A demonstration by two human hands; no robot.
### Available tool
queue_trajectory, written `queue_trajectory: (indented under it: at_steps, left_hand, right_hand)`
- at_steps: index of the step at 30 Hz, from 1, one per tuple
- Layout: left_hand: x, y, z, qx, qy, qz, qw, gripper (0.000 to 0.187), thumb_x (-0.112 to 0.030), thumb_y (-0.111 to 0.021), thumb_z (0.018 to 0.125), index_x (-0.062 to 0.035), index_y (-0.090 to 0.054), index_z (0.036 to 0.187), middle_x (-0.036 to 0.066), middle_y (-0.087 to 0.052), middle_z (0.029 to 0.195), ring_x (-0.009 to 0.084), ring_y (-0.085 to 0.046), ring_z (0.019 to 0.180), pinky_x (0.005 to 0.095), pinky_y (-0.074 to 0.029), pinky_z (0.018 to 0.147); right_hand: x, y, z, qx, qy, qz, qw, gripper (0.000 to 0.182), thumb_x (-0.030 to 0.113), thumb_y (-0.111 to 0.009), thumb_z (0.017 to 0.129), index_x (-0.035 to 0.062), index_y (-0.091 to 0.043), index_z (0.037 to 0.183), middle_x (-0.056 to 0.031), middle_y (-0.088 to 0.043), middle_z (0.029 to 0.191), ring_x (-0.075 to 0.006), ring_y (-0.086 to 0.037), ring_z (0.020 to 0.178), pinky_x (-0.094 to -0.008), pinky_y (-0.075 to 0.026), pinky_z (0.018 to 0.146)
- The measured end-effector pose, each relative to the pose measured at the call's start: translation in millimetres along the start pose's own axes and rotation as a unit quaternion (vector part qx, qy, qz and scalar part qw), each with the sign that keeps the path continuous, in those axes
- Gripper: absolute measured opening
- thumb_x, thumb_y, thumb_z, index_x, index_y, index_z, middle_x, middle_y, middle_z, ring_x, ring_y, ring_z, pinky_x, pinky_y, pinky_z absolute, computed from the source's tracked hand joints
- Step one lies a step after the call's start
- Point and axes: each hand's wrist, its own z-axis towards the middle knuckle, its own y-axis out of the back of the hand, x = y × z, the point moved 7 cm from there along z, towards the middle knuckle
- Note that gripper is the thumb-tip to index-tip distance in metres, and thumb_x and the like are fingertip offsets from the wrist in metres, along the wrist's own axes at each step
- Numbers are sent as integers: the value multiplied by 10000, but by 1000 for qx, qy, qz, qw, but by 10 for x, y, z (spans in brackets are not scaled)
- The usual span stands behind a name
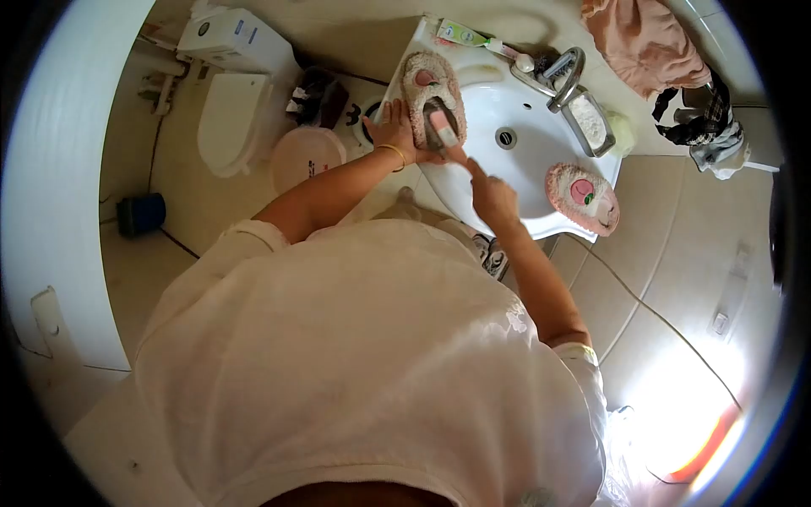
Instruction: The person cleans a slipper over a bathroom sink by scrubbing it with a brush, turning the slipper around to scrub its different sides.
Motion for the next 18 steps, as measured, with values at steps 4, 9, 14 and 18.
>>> queue_trajectory:
  at_steps: [4,9,14,18]
  left_hand:
    - [-3,-6,-30,-9,2,3,1000,1449,-823,-631,357,-42,-51,1430,108,-107,1497,249,-97,1386,638,-130,1013]
    - [-9,-77,-17,-2,3,0,1000,1472,-842,-623,327,-62,-47,1435,103,-103,1499,257,-91,1388,641,-120,1016]
    - [8,-85,-33,-4,11,1,1000,1473,-850,-609,338,-50,-38,1434,107,-101,1499,262,-83,1389,642,-119,1014]
    - [1,30,-32,8,6,10,1000,1455,-838,-617,354,-36,-54,1429,116,-104,1497,260,-92,1387,649,-131,1009]
  right_hand:
    - [297,87,645,-108,20,68,992,593,99,-444,849,300,-252,1373,-193,-637,863,-385,-617,783,-477,-480,654]
    - [199,-175,17,-70,55,30,996,612,77,-477,836,274,-265,1375,-196,-638,883,-358,-630,800,-476,-484,659]
    - [54,5,293,-65,-12,16,998,509,154,-441,881,283,-318,1358,-204,-640,862,-356,-634,793,-455,-493,664]
    - [395,-37,655,-94,6,47,994,539,123,-448,865,264,-305,1365,-197,-637,849,-355,-630,783,-452,-495,675]
